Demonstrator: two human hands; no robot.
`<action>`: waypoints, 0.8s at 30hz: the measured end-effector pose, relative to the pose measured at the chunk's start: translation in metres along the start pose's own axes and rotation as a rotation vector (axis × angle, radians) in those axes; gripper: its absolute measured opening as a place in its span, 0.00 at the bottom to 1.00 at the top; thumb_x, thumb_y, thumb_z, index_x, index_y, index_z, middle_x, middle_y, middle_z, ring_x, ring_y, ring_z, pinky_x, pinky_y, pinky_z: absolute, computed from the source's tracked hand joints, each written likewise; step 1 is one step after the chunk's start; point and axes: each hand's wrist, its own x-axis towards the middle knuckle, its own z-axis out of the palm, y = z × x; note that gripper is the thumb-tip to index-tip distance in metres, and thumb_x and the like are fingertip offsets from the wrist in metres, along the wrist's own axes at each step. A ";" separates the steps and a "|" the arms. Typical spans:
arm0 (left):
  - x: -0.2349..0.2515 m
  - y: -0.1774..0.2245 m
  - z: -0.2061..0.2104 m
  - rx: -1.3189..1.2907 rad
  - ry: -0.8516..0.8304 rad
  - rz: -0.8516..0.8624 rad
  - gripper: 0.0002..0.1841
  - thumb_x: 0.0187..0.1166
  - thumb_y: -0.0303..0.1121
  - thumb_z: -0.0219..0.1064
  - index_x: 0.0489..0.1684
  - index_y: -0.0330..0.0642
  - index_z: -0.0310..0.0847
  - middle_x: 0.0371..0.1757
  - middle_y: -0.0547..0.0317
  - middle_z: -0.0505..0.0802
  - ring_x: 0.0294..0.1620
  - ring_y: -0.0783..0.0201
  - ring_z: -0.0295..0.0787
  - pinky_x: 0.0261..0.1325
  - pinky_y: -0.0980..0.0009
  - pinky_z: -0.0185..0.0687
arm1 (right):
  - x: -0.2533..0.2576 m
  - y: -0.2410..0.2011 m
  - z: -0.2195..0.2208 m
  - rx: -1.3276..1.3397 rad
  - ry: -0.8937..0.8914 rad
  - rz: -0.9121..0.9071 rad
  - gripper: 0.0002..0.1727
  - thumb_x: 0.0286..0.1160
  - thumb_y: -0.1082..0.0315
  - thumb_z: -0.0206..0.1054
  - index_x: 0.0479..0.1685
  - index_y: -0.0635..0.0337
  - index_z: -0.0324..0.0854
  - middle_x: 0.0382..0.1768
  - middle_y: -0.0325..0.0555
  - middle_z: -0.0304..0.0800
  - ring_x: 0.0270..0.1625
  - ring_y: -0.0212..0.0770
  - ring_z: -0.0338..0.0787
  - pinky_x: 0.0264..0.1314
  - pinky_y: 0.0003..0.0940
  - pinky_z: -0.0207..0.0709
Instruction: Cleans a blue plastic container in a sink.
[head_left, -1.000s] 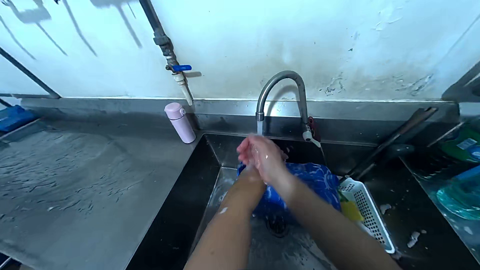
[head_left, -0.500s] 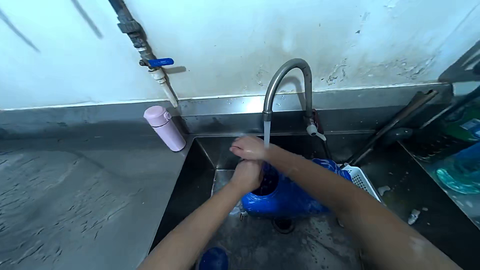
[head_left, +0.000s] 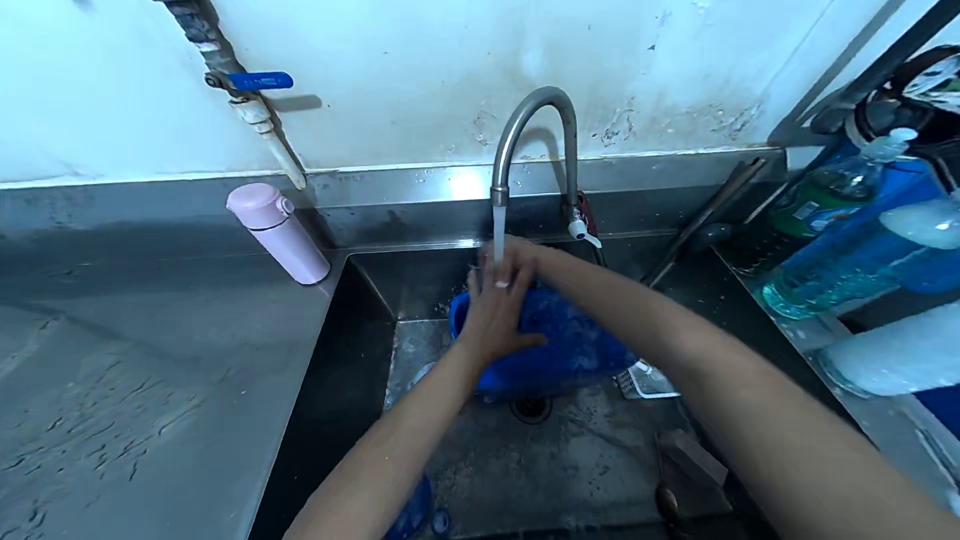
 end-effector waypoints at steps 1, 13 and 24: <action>-0.003 -0.005 0.001 0.042 -0.139 -0.140 0.62 0.61 0.58 0.82 0.97 0.47 0.44 0.96 0.35 0.46 0.96 0.30 0.28 0.86 0.23 0.28 | -0.005 -0.046 -0.050 -0.009 -0.336 0.317 0.20 0.78 0.67 0.71 0.64 0.69 0.83 0.54 0.64 0.90 0.58 0.57 0.91 0.64 0.54 0.81; 0.063 0.058 0.010 0.187 -0.262 -0.377 0.48 0.71 0.63 0.71 0.94 0.56 0.56 0.94 0.34 0.52 0.92 0.23 0.41 0.76 0.18 0.46 | -0.112 -0.154 -0.096 -0.107 -0.365 1.149 0.29 0.85 0.55 0.64 0.77 0.66 0.70 0.65 0.71 0.85 0.71 0.70 0.83 0.71 0.69 0.71; 0.001 -0.089 -0.024 -0.199 -0.076 -0.792 0.40 0.84 0.56 0.63 0.96 0.59 0.51 0.97 0.44 0.48 0.94 0.26 0.34 0.80 0.18 0.36 | 0.051 -0.167 -0.047 -0.197 -0.487 0.722 0.23 0.86 0.75 0.58 0.79 0.64 0.74 0.72 0.67 0.81 0.78 0.67 0.77 0.81 0.69 0.59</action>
